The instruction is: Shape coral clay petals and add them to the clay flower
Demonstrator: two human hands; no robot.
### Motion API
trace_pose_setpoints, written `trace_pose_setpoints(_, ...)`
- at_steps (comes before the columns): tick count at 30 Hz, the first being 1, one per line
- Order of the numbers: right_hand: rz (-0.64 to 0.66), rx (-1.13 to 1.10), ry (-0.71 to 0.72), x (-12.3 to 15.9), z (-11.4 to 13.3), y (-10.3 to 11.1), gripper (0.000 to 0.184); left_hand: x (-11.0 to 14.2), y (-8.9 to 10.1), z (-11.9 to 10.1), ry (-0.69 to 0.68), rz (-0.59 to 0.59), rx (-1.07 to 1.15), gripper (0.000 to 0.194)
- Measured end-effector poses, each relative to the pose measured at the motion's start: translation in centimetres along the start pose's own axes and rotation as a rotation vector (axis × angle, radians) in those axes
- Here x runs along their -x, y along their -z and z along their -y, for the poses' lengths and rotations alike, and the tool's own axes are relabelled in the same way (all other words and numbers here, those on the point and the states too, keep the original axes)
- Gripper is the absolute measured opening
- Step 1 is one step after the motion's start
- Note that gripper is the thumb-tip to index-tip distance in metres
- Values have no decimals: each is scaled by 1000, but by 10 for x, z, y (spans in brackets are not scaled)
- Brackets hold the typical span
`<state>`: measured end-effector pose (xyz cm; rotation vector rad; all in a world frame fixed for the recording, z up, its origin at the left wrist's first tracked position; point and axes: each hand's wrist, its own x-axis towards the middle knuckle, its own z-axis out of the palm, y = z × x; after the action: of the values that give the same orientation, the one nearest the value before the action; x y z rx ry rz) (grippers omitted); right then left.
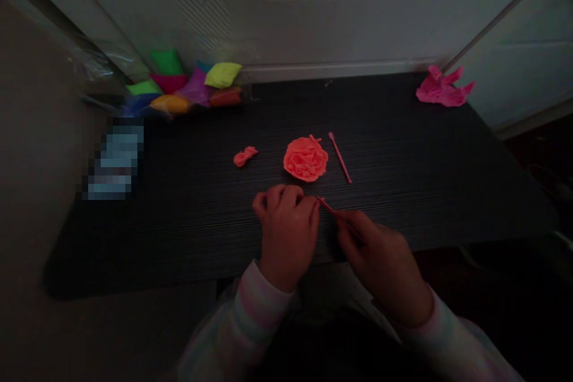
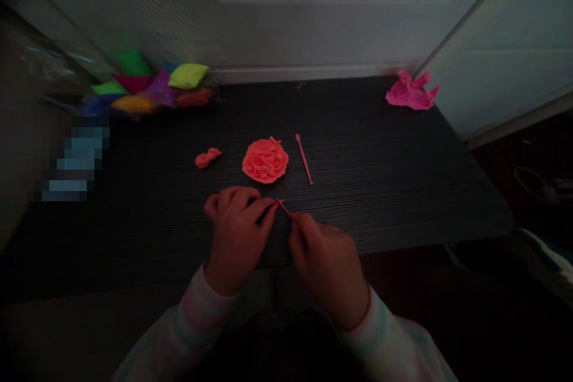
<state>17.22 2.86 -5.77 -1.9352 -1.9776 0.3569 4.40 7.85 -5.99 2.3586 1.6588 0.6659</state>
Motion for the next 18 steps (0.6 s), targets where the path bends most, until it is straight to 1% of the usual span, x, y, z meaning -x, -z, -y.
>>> trace_pose_setpoints(7, -25, 31, 16, 3, -1, 1, 19, 1, -1, 0, -5, -5, 0, 11)
trace_pose_setpoints(15, 10, 145, -11, -3, 7, -2, 20, 0, -1, -1, -10, -5, -18, 11)
trace_pose_setpoints(18, 0, 150, -12, -2, 8, -2, 20, 0, -1, 0, -7, -1, -20, 11)
